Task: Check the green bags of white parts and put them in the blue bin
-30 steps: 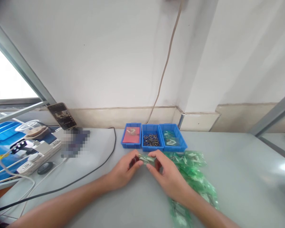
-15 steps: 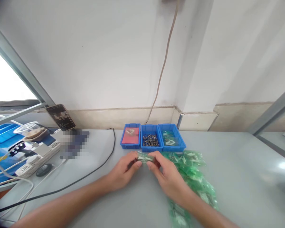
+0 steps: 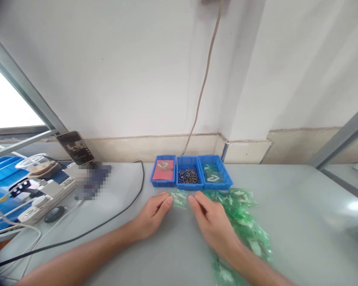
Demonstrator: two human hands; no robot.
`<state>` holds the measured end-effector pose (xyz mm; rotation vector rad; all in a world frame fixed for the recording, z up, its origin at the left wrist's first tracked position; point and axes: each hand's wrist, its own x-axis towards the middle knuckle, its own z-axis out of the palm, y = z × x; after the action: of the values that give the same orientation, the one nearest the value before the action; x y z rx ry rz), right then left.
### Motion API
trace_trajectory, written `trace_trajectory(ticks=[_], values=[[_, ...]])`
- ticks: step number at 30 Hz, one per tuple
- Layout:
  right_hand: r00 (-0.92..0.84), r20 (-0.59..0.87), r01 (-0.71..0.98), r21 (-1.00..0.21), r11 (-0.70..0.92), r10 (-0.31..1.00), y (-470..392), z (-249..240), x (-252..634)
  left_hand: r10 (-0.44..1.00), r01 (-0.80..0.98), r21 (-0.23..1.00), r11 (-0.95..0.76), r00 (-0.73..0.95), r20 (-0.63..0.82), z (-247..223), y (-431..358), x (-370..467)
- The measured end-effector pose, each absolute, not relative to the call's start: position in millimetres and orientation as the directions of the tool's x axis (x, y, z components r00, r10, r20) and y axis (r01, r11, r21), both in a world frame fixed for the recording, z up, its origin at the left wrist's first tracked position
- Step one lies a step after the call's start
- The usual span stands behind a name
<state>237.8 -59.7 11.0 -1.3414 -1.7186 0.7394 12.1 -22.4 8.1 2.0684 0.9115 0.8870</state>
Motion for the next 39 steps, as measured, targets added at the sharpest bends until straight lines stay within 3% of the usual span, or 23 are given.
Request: trace_trajectory(ticks=[10, 18, 26, 31, 35, 39], values=[[-0.263, 0.266, 0.473, -0.802, 0.364, 0.927, -60.2, 19.7, 232.0, 0.750, 0.317, 0.728, -0.608, 0.530, 0.396, 13.2, -21.2, 11.6], [-0.350, 0.359, 0.456, -0.742, 0.492, 0.865, -58.2, 15.5, 231.3, 0.782, 0.258, 0.794, -0.551, 0.493, 0.382, 11.7, -22.2, 9.3], [-0.326, 0.297, 0.495, -0.755, 0.430, 0.897, -58.2, 15.9, 234.0, 0.762, 0.225, 0.798, -0.559, 0.517, 0.389, 16.8, -21.8, 10.6], [-0.190, 0.275, 0.533, -0.778, 0.334, 0.943, -56.4, 17.1, 238.7, 0.751, 0.232, 0.786, -0.573, 0.533, 0.390, 15.4, -22.7, 12.4], [-0.215, 0.320, 0.508, -0.771, 0.386, 0.923, -49.2, 18.9, 243.5, 0.759, 0.244, 0.789, -0.564, 0.529, 0.379, 10.2, -22.8, 13.0], [-0.090, 0.288, 0.481, -0.826, 0.295, 0.953, -44.1, 16.7, 247.3, 0.767, 0.249, 0.797, -0.550, 0.528, 0.365, 7.8, -22.2, 12.2]])
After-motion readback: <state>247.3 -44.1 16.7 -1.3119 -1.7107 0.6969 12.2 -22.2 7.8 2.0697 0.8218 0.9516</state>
